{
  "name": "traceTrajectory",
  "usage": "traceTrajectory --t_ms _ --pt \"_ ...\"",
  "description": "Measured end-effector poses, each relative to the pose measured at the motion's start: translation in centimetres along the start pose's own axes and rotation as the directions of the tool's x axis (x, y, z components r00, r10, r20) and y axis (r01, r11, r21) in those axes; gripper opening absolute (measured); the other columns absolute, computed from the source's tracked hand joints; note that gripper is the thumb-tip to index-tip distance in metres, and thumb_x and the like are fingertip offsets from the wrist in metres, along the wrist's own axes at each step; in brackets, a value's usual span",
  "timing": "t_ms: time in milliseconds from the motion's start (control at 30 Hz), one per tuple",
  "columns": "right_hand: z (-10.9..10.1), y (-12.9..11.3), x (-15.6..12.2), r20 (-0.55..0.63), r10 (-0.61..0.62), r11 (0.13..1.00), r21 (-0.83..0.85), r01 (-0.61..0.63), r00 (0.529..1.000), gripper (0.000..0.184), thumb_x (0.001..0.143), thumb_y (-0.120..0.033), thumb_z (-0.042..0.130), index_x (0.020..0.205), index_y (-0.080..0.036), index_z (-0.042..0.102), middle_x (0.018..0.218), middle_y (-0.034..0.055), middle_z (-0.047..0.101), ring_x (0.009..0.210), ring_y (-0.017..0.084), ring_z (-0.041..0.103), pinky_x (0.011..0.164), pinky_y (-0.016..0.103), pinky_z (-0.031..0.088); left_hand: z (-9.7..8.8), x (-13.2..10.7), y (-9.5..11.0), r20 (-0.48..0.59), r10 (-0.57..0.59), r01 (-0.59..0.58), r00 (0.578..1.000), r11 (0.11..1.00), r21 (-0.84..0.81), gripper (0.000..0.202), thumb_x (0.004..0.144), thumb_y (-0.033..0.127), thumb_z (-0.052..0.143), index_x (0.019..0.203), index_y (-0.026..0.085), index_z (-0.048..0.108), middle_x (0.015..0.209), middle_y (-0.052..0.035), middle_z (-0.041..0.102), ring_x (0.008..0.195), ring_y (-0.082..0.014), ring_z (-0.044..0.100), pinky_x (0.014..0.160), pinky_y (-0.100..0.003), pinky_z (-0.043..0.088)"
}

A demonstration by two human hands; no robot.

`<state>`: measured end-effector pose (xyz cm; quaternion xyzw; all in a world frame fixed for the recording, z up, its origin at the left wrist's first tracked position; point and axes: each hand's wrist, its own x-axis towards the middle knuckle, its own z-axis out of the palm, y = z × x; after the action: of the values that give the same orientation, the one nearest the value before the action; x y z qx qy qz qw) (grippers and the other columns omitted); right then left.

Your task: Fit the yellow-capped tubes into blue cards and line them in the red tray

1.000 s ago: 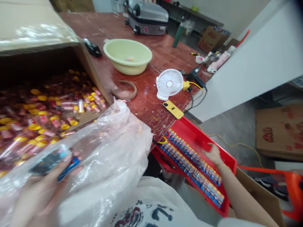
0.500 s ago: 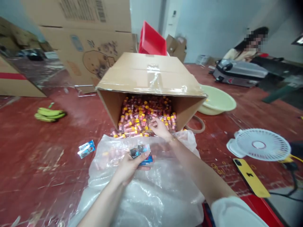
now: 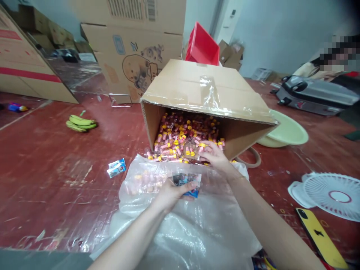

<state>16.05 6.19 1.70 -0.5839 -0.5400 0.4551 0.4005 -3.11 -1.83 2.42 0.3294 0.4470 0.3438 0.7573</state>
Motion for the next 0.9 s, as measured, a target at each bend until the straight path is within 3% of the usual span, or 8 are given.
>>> traceTrajectory --t_ms 167,300,433,567,667,767,833,900 --pt "-1.9 -3.1 -6.5 0.052 -0.27 0.931 0.268 0.247 0.962 0.03 0.083 -0.03 0.066 0.106 -0.028 0.047 0.092 0.0003 0.06 0.081 0.015 0.064 0.077 0.034 0.055 0.9 0.3 -0.1 0.071 0.025 -0.028 0.997 0.999 0.043 0.032 0.06 0.036 0.085 0.081 0.013 0.074 0.076 -0.0101 0.073 0.068 -0.0209 0.069 0.058 -0.027 0.054" --pt "-2.0 -4.1 -8.0 0.058 -0.427 0.898 0.143 0.416 0.902 0.028 0.086 -0.027 0.064 0.107 -0.029 0.047 0.092 0.0017 0.058 0.085 0.017 0.062 0.078 0.036 0.054 1.2 0.3 -0.4 0.066 0.121 -0.125 0.99 0.99 0.067 0.026 0.062 0.035 0.084 0.074 0.014 0.072 0.062 -0.0045 0.068 0.055 -0.0166 0.065 0.054 -0.026 0.051" --pt "-1.9 -4.1 -8.3 0.079 -0.498 0.866 -0.008 0.5 0.864 0.026 0.087 -0.025 0.062 0.109 -0.028 0.048 0.099 0.0044 0.056 0.087 0.018 0.06 0.078 0.036 0.053 1.0 0.4 -0.7 0.053 0.155 -0.159 0.986 0.984 0.082 0.026 0.062 0.035 0.084 0.07 0.014 0.071 0.059 -0.0028 0.066 0.054 -0.0168 0.064 0.052 -0.025 0.05" --pt "-1.5 -3.8 -8.3 0.145 -0.443 0.893 -0.015 0.45 0.885 0.023 0.086 -0.026 0.064 0.104 -0.026 0.05 0.096 0.0037 0.056 0.083 0.016 0.059 0.074 0.033 0.053 1.0 0.5 -0.8 0.042 0.134 -0.137 0.99 0.987 0.087 0.028 0.06 0.035 0.085 0.07 0.014 0.07 0.059 -0.0035 0.066 0.056 -0.0178 0.064 0.054 -0.027 0.051" --pt "-1.0 -3.3 -8.1 0.18 -0.312 0.943 0.18 0.281 0.933 0.025 0.083 -0.034 0.067 0.098 -0.026 0.048 0.086 0.0008 0.057 0.076 0.015 0.06 0.066 0.03 0.054 1.3 0.2 -0.7 0.054 0.102 -0.102 0.993 0.995 0.004 0.033 0.058 0.035 0.087 0.077 0.013 0.071 0.068 -0.0065 0.07 0.061 -0.0199 0.067 0.057 -0.029 0.053" --pt "-0.5 -2.7 -8.3 0.185 -0.208 0.938 0.315 0.143 0.96 0.028 0.082 -0.042 0.067 0.095 -0.026 0.047 0.083 0.0001 0.06 0.071 0.015 0.061 0.062 0.03 0.055 1.7 -0.2 -0.4 0.11 0.004 0.01 0.994 0.992 -0.125 0.044 0.061 0.037 0.086 0.094 0.013 0.071 0.081 -0.0105 0.072 0.071 -0.023 0.069 0.058 -0.031 0.055" --pt "-0.1 -2.2 -9.1 0.216 -0.214 0.947 0.286 0.148 0.953 0.032 0.079 -0.042 0.07 0.097 -0.026 0.049 0.093 0.0027 0.061 0.078 0.016 0.062 0.067 0.032 0.057 2.0 -0.3 -0.2 0.131 -0.043 0.069 0.99 0.976 -0.205 0.049 0.061 0.035 0.086 0.1 0.012 0.07 0.085 -0.0117 0.073 0.074 -0.0229 0.069 0.06 -0.031 0.056" --pt "0.5 -1.8 -10.1 0.241 -0.259 0.958 0.185 0.218 0.935 0.052 0.068 -0.038 0.08 0.107 -0.028 0.047 0.108 0.0053 0.057 0.092 0.02 0.062 0.073 0.035 0.058 2.4 -0.2 0.1 0.123 -0.047 0.079 0.991 0.959 -0.27 0.05 0.06 0.032 0.087 0.101 0.01 0.069 0.088 -0.0126 0.073 0.075 -0.0229 0.07 0.062 -0.031 0.057"
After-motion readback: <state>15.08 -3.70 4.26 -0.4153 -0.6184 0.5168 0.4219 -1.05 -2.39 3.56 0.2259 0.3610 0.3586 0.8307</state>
